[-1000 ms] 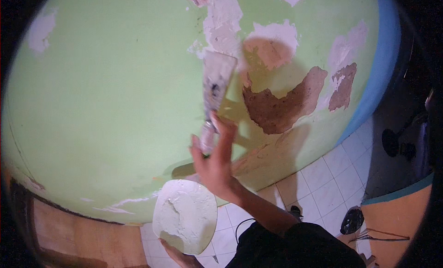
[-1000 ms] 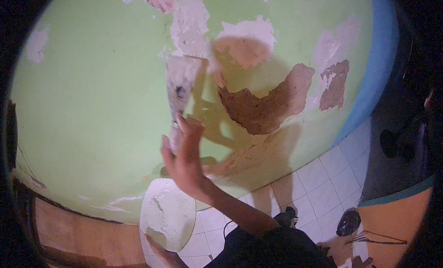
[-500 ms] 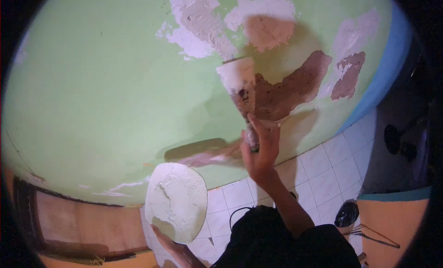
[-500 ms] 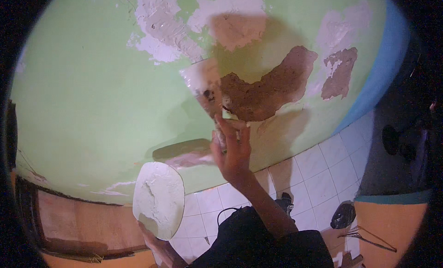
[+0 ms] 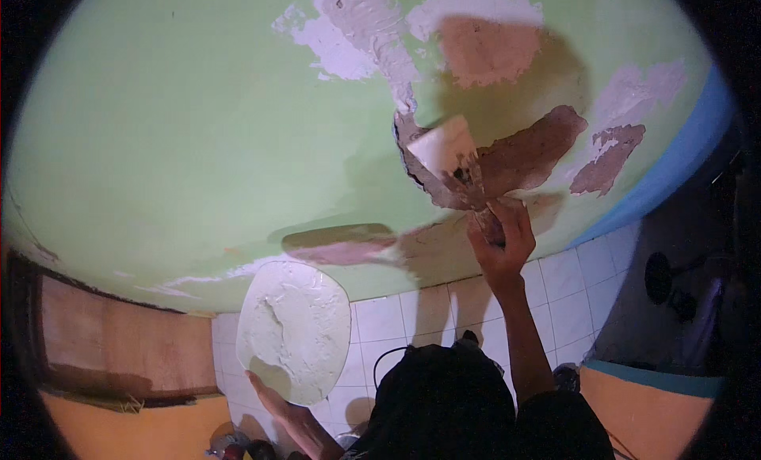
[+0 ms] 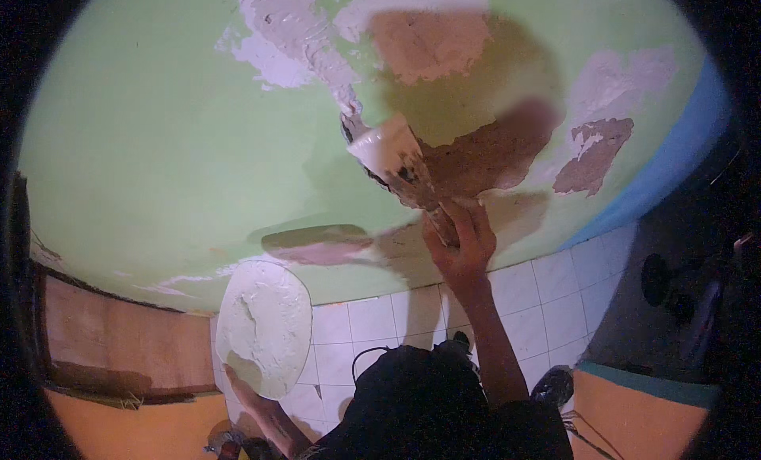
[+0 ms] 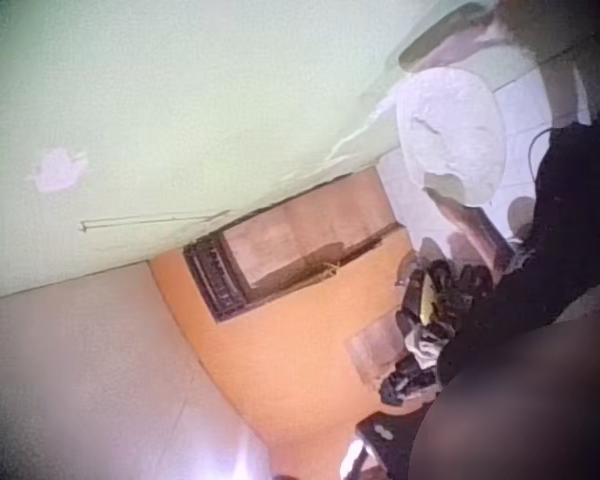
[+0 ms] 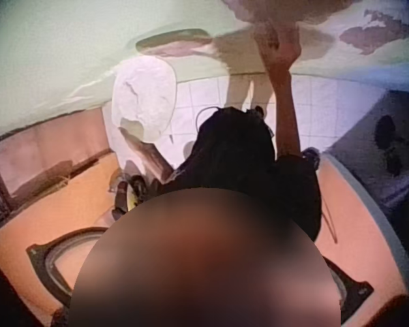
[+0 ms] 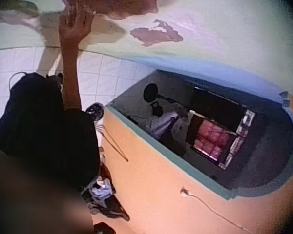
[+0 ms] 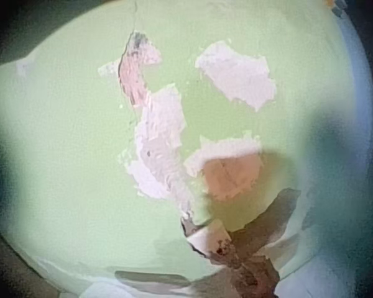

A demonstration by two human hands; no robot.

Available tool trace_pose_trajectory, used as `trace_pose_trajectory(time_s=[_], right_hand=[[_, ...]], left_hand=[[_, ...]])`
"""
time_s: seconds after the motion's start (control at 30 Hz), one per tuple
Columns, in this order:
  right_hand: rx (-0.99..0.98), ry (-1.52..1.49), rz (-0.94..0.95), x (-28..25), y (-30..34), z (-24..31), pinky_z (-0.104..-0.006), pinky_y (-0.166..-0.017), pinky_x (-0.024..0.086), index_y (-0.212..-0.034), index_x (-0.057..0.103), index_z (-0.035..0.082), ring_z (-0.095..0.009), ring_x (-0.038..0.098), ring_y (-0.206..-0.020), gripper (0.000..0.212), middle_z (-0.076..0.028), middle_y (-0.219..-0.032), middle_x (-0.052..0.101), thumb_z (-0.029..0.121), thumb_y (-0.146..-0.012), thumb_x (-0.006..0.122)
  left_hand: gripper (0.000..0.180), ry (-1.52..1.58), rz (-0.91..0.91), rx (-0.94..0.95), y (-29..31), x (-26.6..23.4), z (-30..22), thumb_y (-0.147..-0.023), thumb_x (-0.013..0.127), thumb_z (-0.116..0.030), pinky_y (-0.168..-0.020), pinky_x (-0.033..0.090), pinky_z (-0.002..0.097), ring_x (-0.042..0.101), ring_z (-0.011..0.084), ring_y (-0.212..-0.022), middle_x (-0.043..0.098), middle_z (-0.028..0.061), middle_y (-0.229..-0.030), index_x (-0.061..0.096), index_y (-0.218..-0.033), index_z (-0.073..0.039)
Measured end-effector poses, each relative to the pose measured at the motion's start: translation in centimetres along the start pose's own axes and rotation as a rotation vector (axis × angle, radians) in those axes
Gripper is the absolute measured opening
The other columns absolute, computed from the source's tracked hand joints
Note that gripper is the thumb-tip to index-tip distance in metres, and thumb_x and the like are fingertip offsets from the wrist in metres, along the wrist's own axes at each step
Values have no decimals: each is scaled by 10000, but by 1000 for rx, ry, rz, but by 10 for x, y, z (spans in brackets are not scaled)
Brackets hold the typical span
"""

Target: Patching a damaged area on a wall using putty and a putty knife.

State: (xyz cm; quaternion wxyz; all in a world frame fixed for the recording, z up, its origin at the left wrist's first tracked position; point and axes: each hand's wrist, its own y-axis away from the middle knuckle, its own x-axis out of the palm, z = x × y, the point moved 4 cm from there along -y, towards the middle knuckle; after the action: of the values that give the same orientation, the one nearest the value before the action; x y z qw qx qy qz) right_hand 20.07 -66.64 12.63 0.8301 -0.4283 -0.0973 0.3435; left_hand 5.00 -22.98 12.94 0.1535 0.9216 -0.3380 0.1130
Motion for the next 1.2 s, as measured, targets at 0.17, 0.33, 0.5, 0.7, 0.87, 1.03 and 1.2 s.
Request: trace_pose_trajectory(time_s=[0.17, 0.33, 0.5, 0.7, 0.87, 1.03, 1.2], right_hand=[[-8, -152, -41, 32, -56, 61, -409, -751, 521, -1062, 643, 58, -319, 626, -860, 370, -129, -970, 617, 68, -723, 789], [-92, -206, -90, 64, -88, 87, -414, -750, 510, -1072, 613, 49, -333, 619, -857, 370, -138, -972, 613, 43, -740, 776], [-103, -234, -58, 72, -79, 74, -407, -753, 509, -1073, 596, 41, -332, 618, -869, 363, -139, -978, 612, 17, -752, 763], [-44, -204, -45, 69, -54, 48, -390, -732, 504, -1059, 587, 29, -318, 618, -862, 348, -139, -963, 606, 4, -758, 759], [-134, -330, -119, 77, -93, 82, -396, -706, 481, -1053, 587, 29, -310, 603, -837, 334, -140, -948, 601, 28, -772, 769], [-79, -319, -140, 84, -101, 77, -395, -689, 475, -1053, 589, 23, -306, 600, -819, 328, -142, -930, 597, 33, -779, 769], [-5, -243, -105, 74, -55, 47, -404, -645, 477, -1037, 596, 19, -311, 608, -756, 318, -145, -879, 611, 31, -775, 776]], left_hand=[[591, 27, 79, -8, 5, 8, 1, -1043, 316, -428, -1092, 383, 489, 447, 332, -1321, 413, 162, -1471, 338, -1470, -21], [638, 52, 0, -29, 7, 7, 3, -1031, 377, -470, -1073, 383, 453, 473, 322, -1277, 448, 165, -1431, 360, -1460, 2], [642, 65, -35, -11, 12, 8, 3, -1032, 378, -468, -1067, 389, 452, 475, 324, -1274, 450, 163, -1429, 348, -1464, 6], [614, 30, -120, 4, 24, 16, -2, -1042, 331, -447, -1068, 404, 469, 469, 329, -1293, 427, 181, -1444, 331, -1469, -5], [618, 24, -111, 37, 18, 12, 2, -1040, 342, -452, -1062, 410, 470, 469, 328, -1292, 430, 187, -1440, 335, -1466, -5], [626, 26, -109, 13, 21, 16, 2, -1038, 351, -459, -1069, 401, 475, 461, 326, -1297, 428, 182, -1442, 331, -1468, -5], [652, 77, -86, 35, 14, 5, 7, -1030, 391, -482, -1051, 404, 444, 483, 321, -1266, 446, 175, -1435, 361, -1456, 12]])
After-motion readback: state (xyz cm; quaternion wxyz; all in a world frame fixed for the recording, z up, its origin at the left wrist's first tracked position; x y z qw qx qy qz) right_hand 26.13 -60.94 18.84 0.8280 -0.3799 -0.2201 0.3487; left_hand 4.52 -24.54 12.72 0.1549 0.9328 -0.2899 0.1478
